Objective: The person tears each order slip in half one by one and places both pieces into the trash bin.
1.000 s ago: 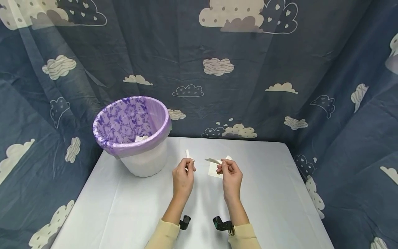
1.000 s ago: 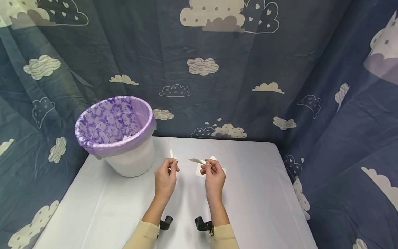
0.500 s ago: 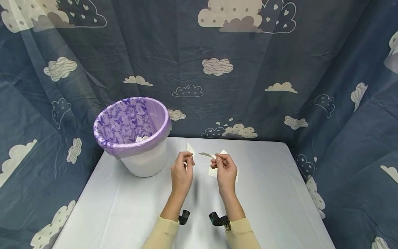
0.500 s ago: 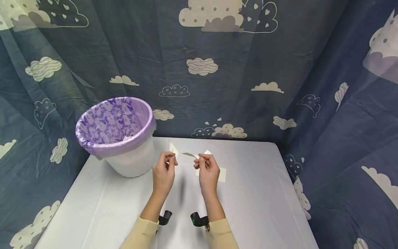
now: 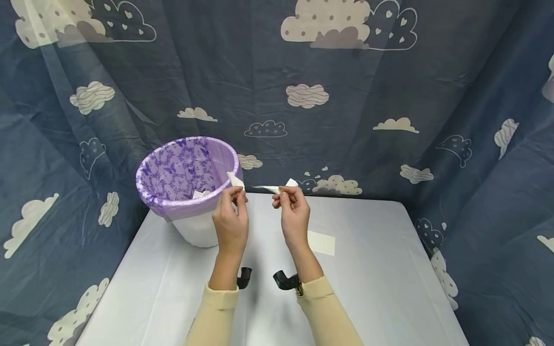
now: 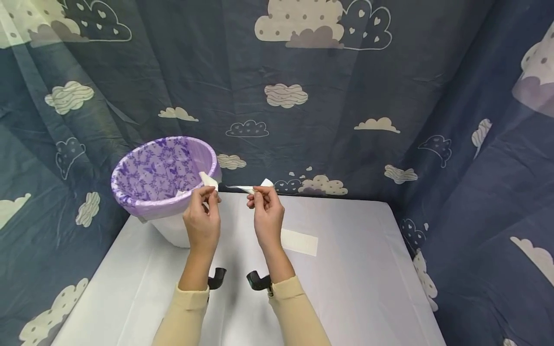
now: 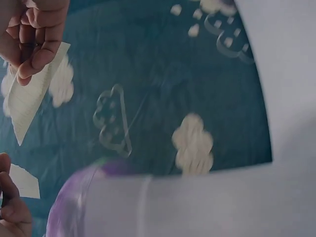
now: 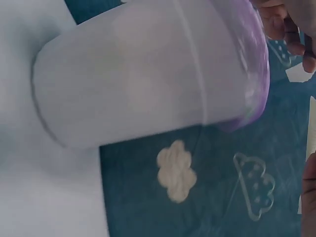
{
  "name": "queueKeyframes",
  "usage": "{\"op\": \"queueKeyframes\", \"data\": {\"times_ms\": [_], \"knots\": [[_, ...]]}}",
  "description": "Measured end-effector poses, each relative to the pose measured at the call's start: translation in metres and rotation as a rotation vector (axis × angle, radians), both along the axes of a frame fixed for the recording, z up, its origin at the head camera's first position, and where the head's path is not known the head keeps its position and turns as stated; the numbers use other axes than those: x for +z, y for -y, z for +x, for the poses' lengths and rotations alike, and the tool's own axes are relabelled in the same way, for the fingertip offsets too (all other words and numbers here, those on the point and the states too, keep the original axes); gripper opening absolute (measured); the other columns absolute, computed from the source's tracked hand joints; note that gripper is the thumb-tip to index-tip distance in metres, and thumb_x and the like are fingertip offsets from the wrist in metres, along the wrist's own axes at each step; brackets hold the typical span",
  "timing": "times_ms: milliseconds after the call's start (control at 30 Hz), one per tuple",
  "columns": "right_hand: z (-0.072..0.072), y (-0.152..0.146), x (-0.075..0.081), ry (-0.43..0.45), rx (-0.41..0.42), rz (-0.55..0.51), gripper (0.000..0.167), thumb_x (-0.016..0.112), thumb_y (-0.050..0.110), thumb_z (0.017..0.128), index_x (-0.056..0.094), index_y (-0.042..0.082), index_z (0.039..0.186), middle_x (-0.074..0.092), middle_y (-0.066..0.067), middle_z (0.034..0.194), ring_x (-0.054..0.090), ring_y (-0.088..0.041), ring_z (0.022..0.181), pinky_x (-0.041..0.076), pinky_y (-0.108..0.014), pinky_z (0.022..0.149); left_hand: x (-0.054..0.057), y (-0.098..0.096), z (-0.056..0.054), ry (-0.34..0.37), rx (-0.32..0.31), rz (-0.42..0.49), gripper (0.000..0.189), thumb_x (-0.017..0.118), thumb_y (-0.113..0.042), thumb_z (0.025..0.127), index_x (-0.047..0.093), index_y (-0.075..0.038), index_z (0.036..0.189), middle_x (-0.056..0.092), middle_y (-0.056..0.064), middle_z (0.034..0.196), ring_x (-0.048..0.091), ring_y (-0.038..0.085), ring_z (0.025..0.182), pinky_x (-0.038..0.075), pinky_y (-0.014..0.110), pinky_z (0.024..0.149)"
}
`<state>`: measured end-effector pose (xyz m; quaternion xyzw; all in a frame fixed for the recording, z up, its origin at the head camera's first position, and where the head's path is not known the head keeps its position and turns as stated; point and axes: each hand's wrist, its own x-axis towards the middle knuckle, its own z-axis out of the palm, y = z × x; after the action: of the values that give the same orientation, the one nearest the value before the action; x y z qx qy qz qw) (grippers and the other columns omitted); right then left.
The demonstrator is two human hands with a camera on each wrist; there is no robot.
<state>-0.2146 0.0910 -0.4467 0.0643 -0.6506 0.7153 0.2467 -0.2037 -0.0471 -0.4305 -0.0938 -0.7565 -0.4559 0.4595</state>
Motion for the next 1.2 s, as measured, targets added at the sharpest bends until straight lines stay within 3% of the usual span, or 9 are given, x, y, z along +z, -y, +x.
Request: {"op": "queueKeyframes", "data": {"times_ms": [167,300,467,600,700,900,1033,1200], "knots": [[-0.017,0.026,0.015,-0.063,0.048,0.067,0.014,0.057,0.003,0.107,0.067,-0.004,0.115,0.072,-0.026,0.094,0.067,-0.007,0.076,0.059,-0.020,0.074,0.013,0.022,-0.004,-0.014,0.111,0.002,0.013,0.066,-0.008,0.104,0.067,0.004,0.108,0.072,0.019,0.088,0.068,0.031,0.078,0.055,0.040,0.069],[-0.029,0.047,0.022,-0.086,0.079,0.168,0.014,0.060,0.002,0.105,0.072,-0.001,0.111,0.075,-0.021,0.088,0.068,-0.011,0.073,0.059,-0.020,0.072,0.017,0.035,-0.007,0.007,0.231,0.000,0.014,0.067,-0.011,0.104,0.067,0.003,0.108,0.073,0.020,0.091,0.068,0.034,0.079,0.056,0.042,0.069],[-0.038,0.070,0.032,-0.155,0.081,0.390,0.014,0.066,0.004,0.103,0.079,0.003,0.107,0.080,-0.014,0.090,0.070,-0.017,0.074,0.056,-0.018,0.069,0.018,0.047,-0.011,0.051,0.374,0.003,0.020,0.065,-0.018,0.106,0.068,0.001,0.108,0.076,0.020,0.091,0.068,0.036,0.080,0.054,0.047,0.068],[-0.041,0.084,0.037,-0.224,0.090,0.587,0.014,0.069,0.006,0.101,0.082,0.005,0.106,0.078,-0.009,0.091,0.063,-0.015,0.072,0.048,-0.016,0.067,0.020,0.055,-0.012,0.114,0.458,-0.002,0.020,0.064,-0.020,0.107,0.068,0.000,0.108,0.078,0.019,0.093,0.068,0.038,0.084,0.052,0.051,0.069],[-0.041,0.091,0.040,-0.256,0.095,0.697,0.014,0.070,0.007,0.101,0.083,0.006,0.105,0.073,-0.006,0.088,0.059,-0.014,0.072,0.045,-0.017,0.067,0.023,0.058,-0.011,0.177,0.490,-0.011,0.020,0.064,-0.021,0.107,0.068,-0.002,0.108,0.079,0.018,0.096,0.068,0.040,0.087,0.051,0.054,0.070],[-0.039,0.094,0.043,-0.274,0.082,0.828,0.015,0.073,0.009,0.099,0.085,0.011,0.109,0.073,-0.004,0.092,0.063,-0.014,0.077,0.048,-0.020,0.071,0.029,0.058,-0.011,0.274,0.517,-0.029,0.022,0.065,-0.024,0.106,0.070,-0.004,0.111,0.079,0.016,0.093,0.070,0.043,0.085,0.049,0.057,0.068],[-0.038,0.092,0.045,-0.280,0.098,0.830,0.023,0.071,0.006,0.100,0.082,0.013,0.118,0.071,-0.004,0.092,0.061,-0.014,0.076,0.045,-0.018,0.070,0.031,0.056,-0.012,0.306,0.538,-0.049,0.025,0.065,-0.028,0.106,0.071,-0.006,0.115,0.076,0.017,0.085,0.068,0.043,0.080,0.048,0.057,0.066],[-0.033,0.084,0.045,-0.276,0.098,0.758,0.027,0.070,0.001,0.099,0.081,0.012,0.121,0.071,-0.005,0.091,0.064,-0.014,0.078,0.045,-0.015,0.069,0.030,0.054,-0.011,0.294,0.525,-0.030,0.024,0.067,-0.026,0.105,0.072,-0.005,0.115,0.078,0.016,0.086,0.067,0.042,0.080,0.048,0.055,0.067]]}}
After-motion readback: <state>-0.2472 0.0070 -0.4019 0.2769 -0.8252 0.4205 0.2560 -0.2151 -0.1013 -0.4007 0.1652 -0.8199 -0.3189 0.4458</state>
